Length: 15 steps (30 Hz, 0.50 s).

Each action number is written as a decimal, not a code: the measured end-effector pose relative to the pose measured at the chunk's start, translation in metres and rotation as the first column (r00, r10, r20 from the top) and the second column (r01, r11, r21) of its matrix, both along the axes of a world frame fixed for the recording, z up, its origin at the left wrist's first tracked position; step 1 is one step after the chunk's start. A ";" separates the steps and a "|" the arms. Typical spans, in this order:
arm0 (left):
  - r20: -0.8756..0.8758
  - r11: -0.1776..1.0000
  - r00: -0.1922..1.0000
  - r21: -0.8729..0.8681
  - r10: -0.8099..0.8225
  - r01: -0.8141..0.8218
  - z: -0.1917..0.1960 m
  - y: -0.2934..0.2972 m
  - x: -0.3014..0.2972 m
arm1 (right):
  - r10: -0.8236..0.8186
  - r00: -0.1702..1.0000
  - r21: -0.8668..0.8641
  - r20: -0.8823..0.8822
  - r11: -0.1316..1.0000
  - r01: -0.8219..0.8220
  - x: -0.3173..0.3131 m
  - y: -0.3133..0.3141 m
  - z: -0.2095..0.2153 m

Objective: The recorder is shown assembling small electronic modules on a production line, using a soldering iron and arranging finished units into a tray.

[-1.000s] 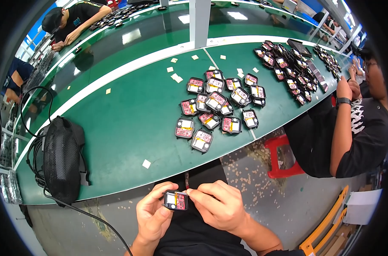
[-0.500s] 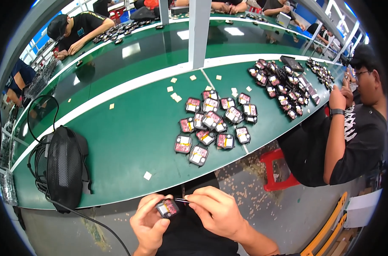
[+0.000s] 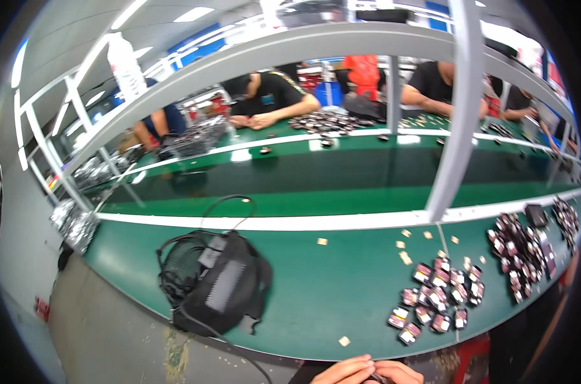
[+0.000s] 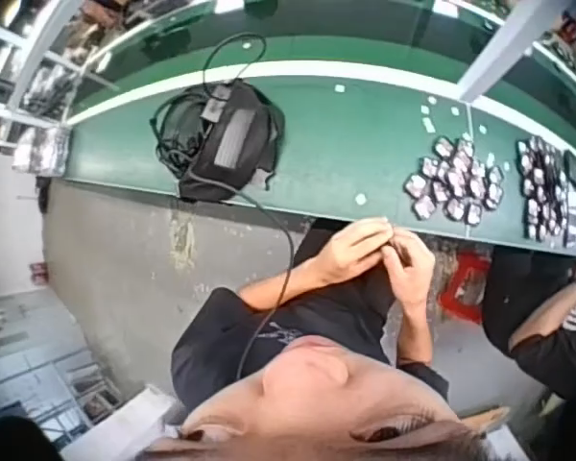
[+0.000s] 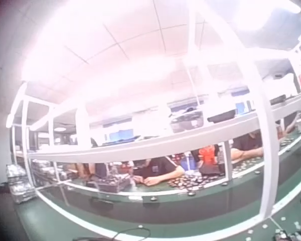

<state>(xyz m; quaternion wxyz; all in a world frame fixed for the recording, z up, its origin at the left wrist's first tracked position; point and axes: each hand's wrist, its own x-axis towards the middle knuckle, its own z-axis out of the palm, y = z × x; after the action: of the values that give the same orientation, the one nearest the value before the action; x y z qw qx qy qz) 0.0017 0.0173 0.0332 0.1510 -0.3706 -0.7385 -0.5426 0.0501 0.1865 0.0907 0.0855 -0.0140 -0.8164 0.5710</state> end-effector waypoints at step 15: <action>0.595 0.958 0.758 -0.248 0.269 -0.146 -0.044 -0.216 0.048 | -0.250 0.939 0.792 -0.238 0.509 0.336 -0.157 0.164 -0.021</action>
<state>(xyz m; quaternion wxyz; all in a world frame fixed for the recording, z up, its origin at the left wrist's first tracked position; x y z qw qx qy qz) 0.0501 -0.1991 -0.0112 -0.0771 -0.0987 -0.8306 -0.5426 -0.1066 0.3501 0.0698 0.2149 -0.0837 -0.9678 0.1012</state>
